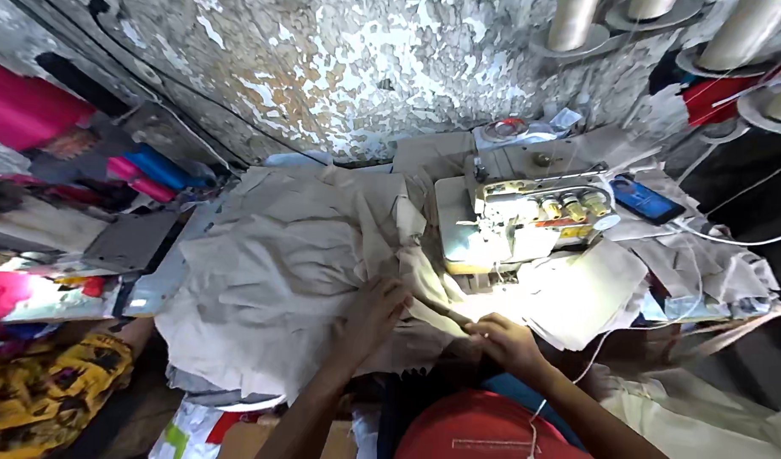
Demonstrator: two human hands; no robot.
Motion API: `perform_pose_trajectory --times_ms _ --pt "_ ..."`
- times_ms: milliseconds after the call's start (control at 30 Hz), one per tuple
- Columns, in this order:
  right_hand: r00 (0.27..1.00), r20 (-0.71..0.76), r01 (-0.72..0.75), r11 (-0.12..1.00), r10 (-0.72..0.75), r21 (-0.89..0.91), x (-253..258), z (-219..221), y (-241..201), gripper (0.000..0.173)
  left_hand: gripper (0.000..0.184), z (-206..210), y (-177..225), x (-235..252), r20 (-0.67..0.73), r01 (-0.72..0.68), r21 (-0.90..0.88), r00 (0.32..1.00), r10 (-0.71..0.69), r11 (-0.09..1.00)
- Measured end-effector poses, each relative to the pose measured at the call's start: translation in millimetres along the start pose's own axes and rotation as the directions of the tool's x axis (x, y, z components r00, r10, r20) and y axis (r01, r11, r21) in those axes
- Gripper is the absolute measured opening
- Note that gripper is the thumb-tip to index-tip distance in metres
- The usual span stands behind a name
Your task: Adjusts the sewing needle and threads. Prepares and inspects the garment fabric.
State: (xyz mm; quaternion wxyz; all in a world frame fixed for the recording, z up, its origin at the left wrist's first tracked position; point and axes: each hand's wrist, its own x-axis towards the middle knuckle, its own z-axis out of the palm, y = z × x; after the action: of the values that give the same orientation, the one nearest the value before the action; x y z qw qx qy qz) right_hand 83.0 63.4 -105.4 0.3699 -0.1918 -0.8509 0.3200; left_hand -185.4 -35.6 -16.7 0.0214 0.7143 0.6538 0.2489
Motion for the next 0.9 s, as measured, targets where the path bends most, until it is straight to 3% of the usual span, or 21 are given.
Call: perform_pose_trajectory --times_ms 100,167,233,300,367,433,500,600,667,733,800,900 --pt "0.983 -0.016 -0.183 0.983 0.184 0.014 0 2 6 0.023 0.012 10 2 -43 -0.063 0.171 -0.112 0.982 -0.178 0.979" --pt "0.983 -0.058 -0.174 0.984 0.175 0.031 3 7 5 0.023 0.014 14 10 -58 -0.102 0.257 -0.152 0.956 -0.273 0.954" --pt "0.987 -0.127 -0.093 0.996 0.094 0.014 6 13 0 0.026 0.013 20 17 -66 -0.147 0.289 -0.189 0.937 -0.318 0.939" --pt "0.980 -0.184 0.050 0.990 -0.073 -0.129 8 19 -7 0.029 0.012 24 20 -71 -0.173 0.286 -0.225 0.929 -0.327 0.931" --pt "0.968 -0.128 0.177 0.946 -0.217 -0.271 9 24 -10 0.025 0.010 25 23 -74 -0.172 0.274 -0.282 0.929 -0.329 0.920" --pt "0.971 -0.064 0.193 0.911 -0.231 -0.364 9 29 -6 0.019 0.010 23 24 -79 -0.143 0.265 -0.336 0.934 -0.327 0.904" --pt "0.996 -0.062 0.049 0.954 -0.071 -0.296 13 26 -1 0.019 0.010 21 25 -83 -0.090 0.270 -0.415 0.938 -0.334 0.869" --pt "0.953 0.015 -0.304 0.947 0.304 0.102 31 6 4 0.021 0.012 23 27 -88 -0.109 0.270 -0.472 0.927 -0.360 0.839" --pt "0.871 0.097 -0.477 0.783 0.481 0.400 44 -3 7 0.012 0.014 27 27 -83 -0.134 0.275 -0.494 0.913 -0.385 0.825" --pt "0.799 0.164 -0.552 0.597 0.578 0.583 53 -12 7 0.005 0.016 31 26 -76 -0.142 0.284 -0.479 0.908 -0.393 0.831" --pt "0.740 0.210 -0.593 0.474 0.639 0.651 59 -22 6 0.011 0.017 36 23 -66 -0.159 0.305 -0.445 0.898 -0.409 0.842" --pt "0.685 0.200 -0.631 0.432 0.701 0.645 65 -34 9 0.008 0.019 36 20 -49 -0.182 0.310 -0.357 0.902 -0.392 0.881"
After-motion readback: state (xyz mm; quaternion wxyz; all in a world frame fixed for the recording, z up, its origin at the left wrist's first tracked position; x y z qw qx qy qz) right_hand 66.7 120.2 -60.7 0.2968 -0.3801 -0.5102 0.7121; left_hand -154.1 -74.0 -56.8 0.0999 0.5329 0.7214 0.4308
